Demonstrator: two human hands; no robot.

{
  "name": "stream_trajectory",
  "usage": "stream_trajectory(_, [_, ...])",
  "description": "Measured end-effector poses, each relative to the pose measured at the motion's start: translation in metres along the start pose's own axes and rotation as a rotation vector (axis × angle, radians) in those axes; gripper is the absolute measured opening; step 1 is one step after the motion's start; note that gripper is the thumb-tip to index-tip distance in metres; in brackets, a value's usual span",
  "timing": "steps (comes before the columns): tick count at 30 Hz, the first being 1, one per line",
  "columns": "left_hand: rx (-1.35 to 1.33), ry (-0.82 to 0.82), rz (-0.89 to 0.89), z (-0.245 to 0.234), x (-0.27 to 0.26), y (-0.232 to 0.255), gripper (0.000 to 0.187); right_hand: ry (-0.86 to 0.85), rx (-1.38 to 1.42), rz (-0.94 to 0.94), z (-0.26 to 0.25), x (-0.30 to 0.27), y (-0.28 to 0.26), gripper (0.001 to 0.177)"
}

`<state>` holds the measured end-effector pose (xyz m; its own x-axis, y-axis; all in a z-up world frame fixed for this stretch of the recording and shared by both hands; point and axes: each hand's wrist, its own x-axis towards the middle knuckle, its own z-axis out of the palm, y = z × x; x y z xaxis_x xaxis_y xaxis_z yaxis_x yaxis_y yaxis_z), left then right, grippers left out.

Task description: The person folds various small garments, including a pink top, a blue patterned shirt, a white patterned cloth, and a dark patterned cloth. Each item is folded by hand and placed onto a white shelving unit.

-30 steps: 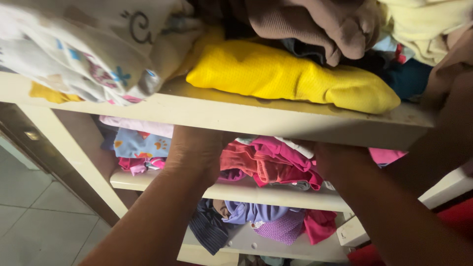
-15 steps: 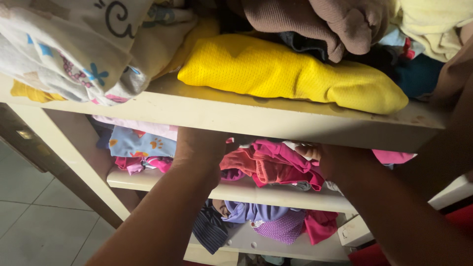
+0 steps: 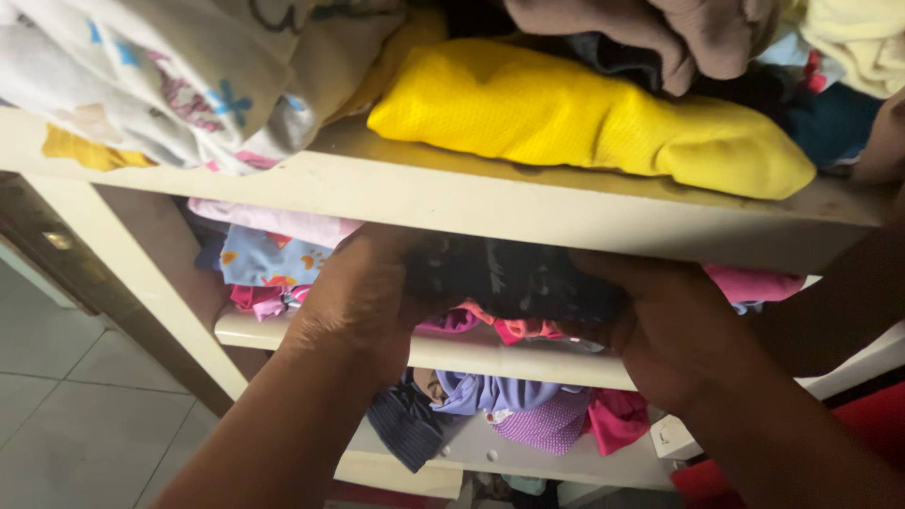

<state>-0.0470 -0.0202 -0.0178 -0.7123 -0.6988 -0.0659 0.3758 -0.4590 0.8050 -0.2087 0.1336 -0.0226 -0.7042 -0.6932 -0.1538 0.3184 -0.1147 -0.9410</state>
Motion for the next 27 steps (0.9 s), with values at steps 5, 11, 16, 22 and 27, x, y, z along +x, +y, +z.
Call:
stream_trajectory(5, [-0.021, 0.020, -0.070, -0.009, -0.026, 0.009, 0.037, -0.065, -0.069, 0.099, 0.011, -0.021, 0.006, 0.043])
stream_trajectory(11, [0.044, 0.067, -0.110, -0.025, -0.053, 0.018, 0.043, -0.081, -0.110, 0.118, 0.022, -0.038, 0.024, 0.048])
stream_trajectory(16, [0.024, 0.103, -0.117, -0.043, -0.076, 0.022, 0.044, -0.011, -0.103, 0.120, 0.042, -0.052, 0.039, 0.040])
stream_trajectory(22, [0.057, 0.175, -0.146, -0.073, -0.096, 0.024, 0.040, -0.157, -0.062, 0.133, 0.059, -0.068, 0.060, 0.041])
stream_trajectory(27, [0.045, 0.096, -0.105, -0.104, -0.112, 0.023, 0.040, -0.205, -0.077, 0.113, 0.074, -0.081, 0.073, 0.043])
